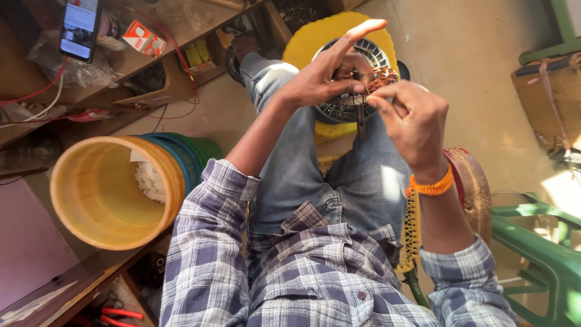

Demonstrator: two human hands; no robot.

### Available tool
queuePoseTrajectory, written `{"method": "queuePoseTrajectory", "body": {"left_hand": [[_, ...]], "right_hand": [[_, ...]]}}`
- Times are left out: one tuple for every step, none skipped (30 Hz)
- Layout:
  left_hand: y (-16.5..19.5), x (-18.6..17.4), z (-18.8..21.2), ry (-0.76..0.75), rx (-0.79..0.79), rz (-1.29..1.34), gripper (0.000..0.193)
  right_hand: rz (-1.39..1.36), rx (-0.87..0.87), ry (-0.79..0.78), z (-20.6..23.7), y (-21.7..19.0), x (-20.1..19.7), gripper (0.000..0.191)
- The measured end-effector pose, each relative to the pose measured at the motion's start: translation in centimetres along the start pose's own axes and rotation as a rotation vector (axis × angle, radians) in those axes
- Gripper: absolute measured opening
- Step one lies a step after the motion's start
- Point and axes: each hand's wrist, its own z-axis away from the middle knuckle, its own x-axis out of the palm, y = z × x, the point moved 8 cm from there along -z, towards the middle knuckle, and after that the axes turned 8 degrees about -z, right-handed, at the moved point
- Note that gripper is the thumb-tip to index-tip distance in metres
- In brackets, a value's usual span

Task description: The person sits in a reclined chair with an electric motor armature on their lap and works on its copper windings by hand, pressing and tucking the copper wires around the commutator and turning the armature to reach different sections.

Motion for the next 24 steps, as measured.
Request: {"method": "queuePoseTrajectory", "body": {"left_hand": [[0.2,-0.2,0.0,0.010,-0.016,-0.102,0.084],[0.7,-0.2,0.0,-0.001,0.004,-0.134,0.083],[1.2,-0.3,-0.1,-0.013,0.026,-0.167,0.083],[1.6,-0.3,-0.1,-0.027,0.048,-0.198,0.083],[1.9,-0.3,-0.2,-0.017,0.049,-0.254,0.083],[2.2,-0.3,-0.2,-0.006,0.052,-0.310,0.083],[2.4,-0.5,-0.3,0.006,0.055,-0.366,0.083],[2.9,-0.5,-0.3,0.006,0.087,-0.399,0.084],[3.1,-0.4,-0.5,0.008,0.120,-0.430,0.085],[3.5,-0.4,-0.5,0.010,0.152,-0.461,0.086],[3.3,-0.4,-0.5,0.001,0.120,-0.455,0.084],[3.2,-0.4,-0.6,-0.008,0.088,-0.449,0.083],[3.0,-0.4,-0.6,-0.017,0.057,-0.443,0.082],[3.3,-0.4,-0.7,-0.025,0.076,-0.457,0.083],[3.5,-0.4,-0.8,-0.032,0.095,-0.470,0.084],[3.8,-0.3,-0.8,-0.041,0.114,-0.482,0.086],[3.8,-0.3,-0.8,-0.048,0.111,-0.481,0.087],[3.9,-0.4,-0.9,-0.054,0.109,-0.481,0.088],[3.9,-0.4,-0.9,-0.062,0.106,-0.480,0.088],[3.7,-0.5,-0.9,-0.063,0.071,-0.480,0.086],[3.4,-0.5,-0.9,-0.066,0.034,-0.478,0.083],[3.1,-0.5,-0.9,-0.070,-0.003,-0.476,0.080],[3.3,-0.4,-0.9,-0.079,0.024,-0.440,0.074],[3.5,-0.2,-0.9,-0.090,0.054,-0.405,0.069]], "right_hand": [[0.019,0.036,0.017,0.6,0.1,0.1,0.012],[-0.005,0.054,0.037,1.1,0.2,0.4,0.011],[-0.028,0.071,0.059,1.5,0.4,0.8,0.011],[-0.050,0.089,0.080,1.9,0.6,1.1,0.011],[-0.082,0.134,0.097,2.4,1.2,1.4,0.011],[-0.115,0.178,0.112,2.9,1.8,1.8,0.011],[-0.149,0.220,0.126,3.2,2.4,2.1,0.011],[-0.189,0.265,0.150,3.6,3.2,2.4,0.012],[-0.229,0.309,0.171,3.9,4.1,2.7,0.014],[-0.269,0.353,0.189,4.3,4.8,3.0,0.015],[-0.313,0.351,0.192,4.5,5.1,3.4,0.014],[-0.356,0.347,0.195,4.7,5.4,3.7,0.013],[-0.400,0.344,0.197,4.9,5.7,4.0,0.012],[-0.408,0.344,0.199,5.0,5.9,4.1,0.012],[-0.416,0.345,0.201,5.2,6.2,4.2,0.012],[-0.424,0.346,0.203,5.3,6.3,4.2,0.011],[-0.436,0.342,0.203,5.4,6.4,4.3,0.011],[-0.449,0.336,0.204,5.4,6.5,4.3,0.011],[-0.462,0.331,0.206,5.5,6.6,4.4,0.010],[-0.455,0.340,0.207,5.5,6.7,4.4,0.010],[-0.448,0.350,0.208,5.5,6.8,4.5,0.009],[-0.441,0.362,0.210,5.5,7.0,4.5,0.008],[-0.438,0.354,0.218,5.5,7.0,4.5,0.009],[-0.434,0.344,0.228,5.4,7.1,4.3,0.009]]}}
